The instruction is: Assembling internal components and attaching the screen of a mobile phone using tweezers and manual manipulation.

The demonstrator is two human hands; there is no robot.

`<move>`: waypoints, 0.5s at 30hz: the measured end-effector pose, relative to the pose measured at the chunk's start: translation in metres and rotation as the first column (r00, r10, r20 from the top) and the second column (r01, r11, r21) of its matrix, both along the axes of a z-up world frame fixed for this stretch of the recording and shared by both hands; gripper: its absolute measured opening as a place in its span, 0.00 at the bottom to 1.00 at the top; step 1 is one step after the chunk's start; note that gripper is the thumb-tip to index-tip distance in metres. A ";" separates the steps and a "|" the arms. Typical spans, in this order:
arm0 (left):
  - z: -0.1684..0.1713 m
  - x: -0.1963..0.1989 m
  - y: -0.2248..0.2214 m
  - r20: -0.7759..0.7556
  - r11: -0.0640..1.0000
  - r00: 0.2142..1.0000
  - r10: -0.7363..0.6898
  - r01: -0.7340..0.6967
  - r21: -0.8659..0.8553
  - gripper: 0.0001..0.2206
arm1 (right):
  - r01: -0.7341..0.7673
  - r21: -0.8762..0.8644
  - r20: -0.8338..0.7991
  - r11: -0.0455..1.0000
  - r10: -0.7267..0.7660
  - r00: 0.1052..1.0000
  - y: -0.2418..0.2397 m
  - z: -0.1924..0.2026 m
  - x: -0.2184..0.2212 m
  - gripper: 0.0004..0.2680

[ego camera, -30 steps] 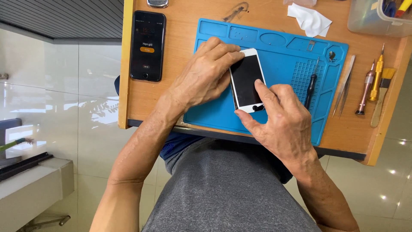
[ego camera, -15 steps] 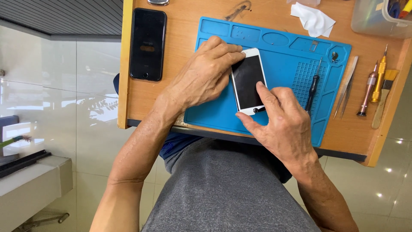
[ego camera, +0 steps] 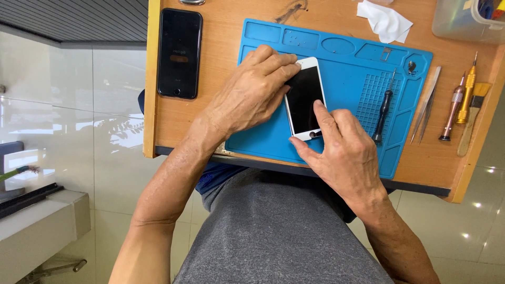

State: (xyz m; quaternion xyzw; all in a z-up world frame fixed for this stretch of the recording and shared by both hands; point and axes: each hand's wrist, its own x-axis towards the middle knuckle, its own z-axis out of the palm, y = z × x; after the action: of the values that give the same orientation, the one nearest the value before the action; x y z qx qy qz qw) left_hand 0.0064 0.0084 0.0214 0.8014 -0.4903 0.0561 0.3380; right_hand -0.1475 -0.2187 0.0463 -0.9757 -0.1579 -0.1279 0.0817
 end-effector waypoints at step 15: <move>-0.004 -0.001 -0.003 0.079 0.996 0.996 0.041 -0.048 0.080 0.16 | -0.028 -0.094 0.058 0.995 0.034 0.998 -0.002 0.001 0.006 0.27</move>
State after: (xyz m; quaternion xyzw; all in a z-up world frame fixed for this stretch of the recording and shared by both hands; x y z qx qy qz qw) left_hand 0.0050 0.0052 0.0172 0.8226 -0.4868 0.0744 0.2842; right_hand -0.1418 -0.2211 0.0475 -0.9716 -0.1813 -0.1482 0.0336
